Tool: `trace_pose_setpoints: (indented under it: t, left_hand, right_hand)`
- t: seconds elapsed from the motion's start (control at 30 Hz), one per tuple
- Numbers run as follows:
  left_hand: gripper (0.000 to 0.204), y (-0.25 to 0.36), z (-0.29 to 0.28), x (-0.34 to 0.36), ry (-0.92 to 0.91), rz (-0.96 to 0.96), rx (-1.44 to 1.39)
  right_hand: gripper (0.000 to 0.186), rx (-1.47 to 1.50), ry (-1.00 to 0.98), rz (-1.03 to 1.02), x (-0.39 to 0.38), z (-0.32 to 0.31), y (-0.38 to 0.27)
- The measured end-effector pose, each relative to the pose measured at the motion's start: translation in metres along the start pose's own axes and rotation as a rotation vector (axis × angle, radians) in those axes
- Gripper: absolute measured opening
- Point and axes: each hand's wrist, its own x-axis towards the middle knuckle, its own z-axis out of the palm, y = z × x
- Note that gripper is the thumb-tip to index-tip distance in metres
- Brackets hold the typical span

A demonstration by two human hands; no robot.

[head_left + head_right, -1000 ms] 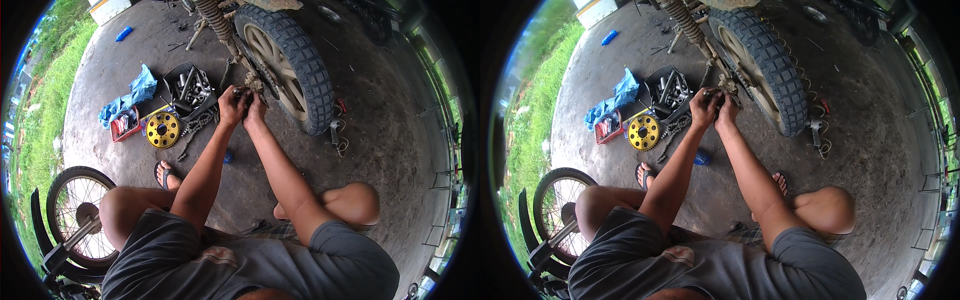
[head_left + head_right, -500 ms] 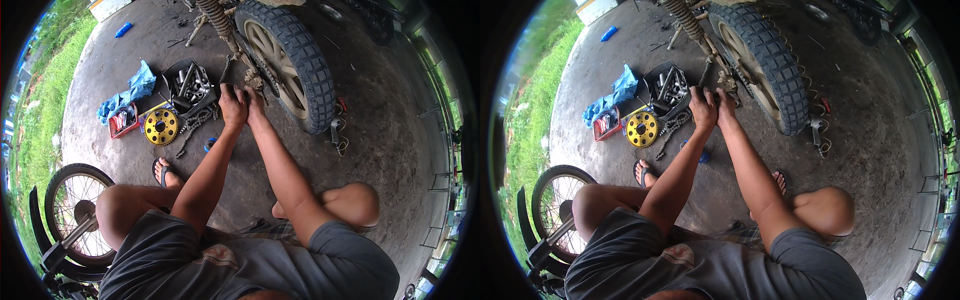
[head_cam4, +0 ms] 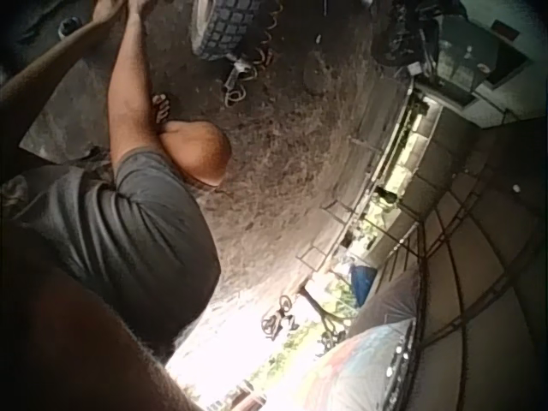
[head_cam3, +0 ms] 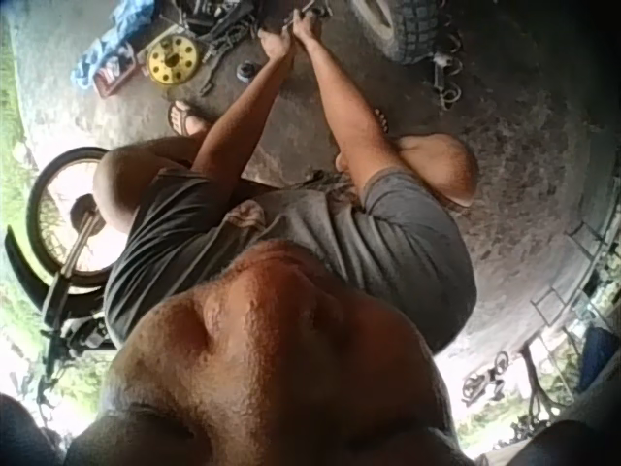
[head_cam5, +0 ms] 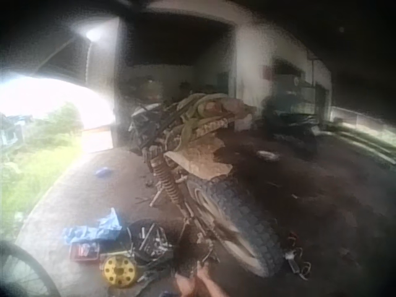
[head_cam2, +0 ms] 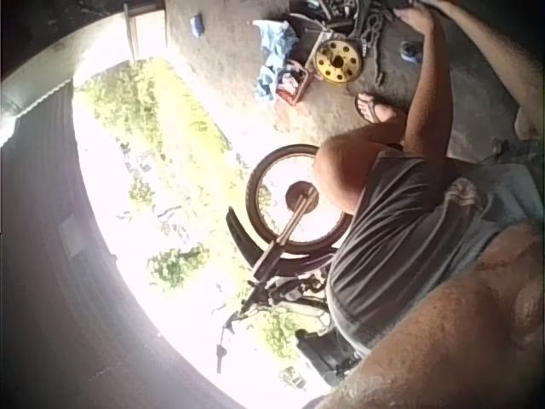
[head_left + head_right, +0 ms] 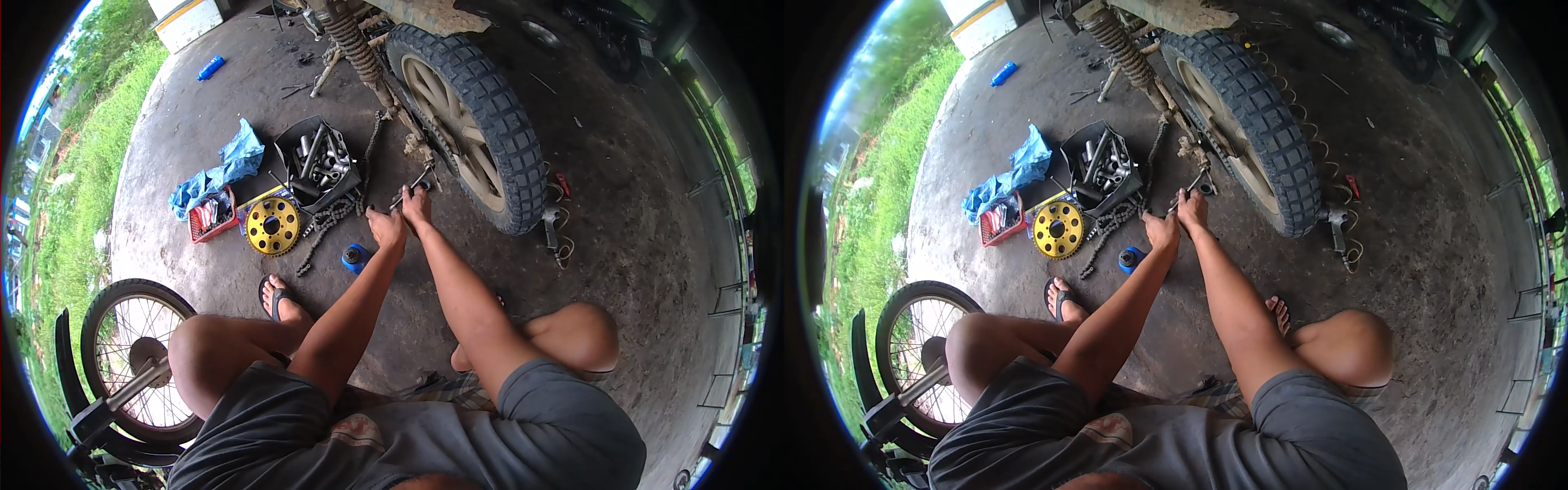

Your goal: Repairing and maintaining the rear wheel drive components of a motorcycle, including the sprocket and chain.

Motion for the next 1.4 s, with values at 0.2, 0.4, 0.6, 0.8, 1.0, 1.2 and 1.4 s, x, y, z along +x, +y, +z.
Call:
trace_pose_setpoints:
  t: [0.2, 0.4, 0.6, 0.8, 1.0, 1.2, 1.4]
  left_hand:
    - [0.052, 0.0, -0.007, -0.001, -0.361, -0.084, -0.269]
    - [0.04, 0.027, -0.045, -0.007, -0.532, -0.139, -0.406]
    - [0.029, 0.025, -0.047, -0.009, -0.656, -0.077, -0.412]
    - [0.03, 0.024, -0.029, -0.025, -0.723, -0.088, -0.365]
    - [0.025, 0.034, -0.018, -0.041, -0.801, -0.107, -0.443]
    - [0.022, 0.035, -0.008, -0.043, -0.784, -0.153, -0.465]
    - [0.022, 0.026, 0.002, -0.045, -0.807, -0.182, -0.476]
  right_hand:
    - [0.033, -0.124, -0.028, -0.043, 0.017, -0.023, 0.044]
    - [0.032, -0.43, 0.071, -0.163, 0.046, -0.06, 0.079]
    - [0.034, -0.508, 0.182, -0.139, 0.038, -0.112, 0.08]
    - [0.028, -0.356, 0.35, -0.218, 0.011, -0.134, 0.061]
    - [0.03, -0.008, 0.396, -0.068, 0.006, -0.143, 0.036]
    - [0.034, 0.369, 0.46, 0.19, 0.022, -0.132, 0.032]
    - [0.043, 1.016, 0.834, 0.327, 0.047, -0.102, 0.038]
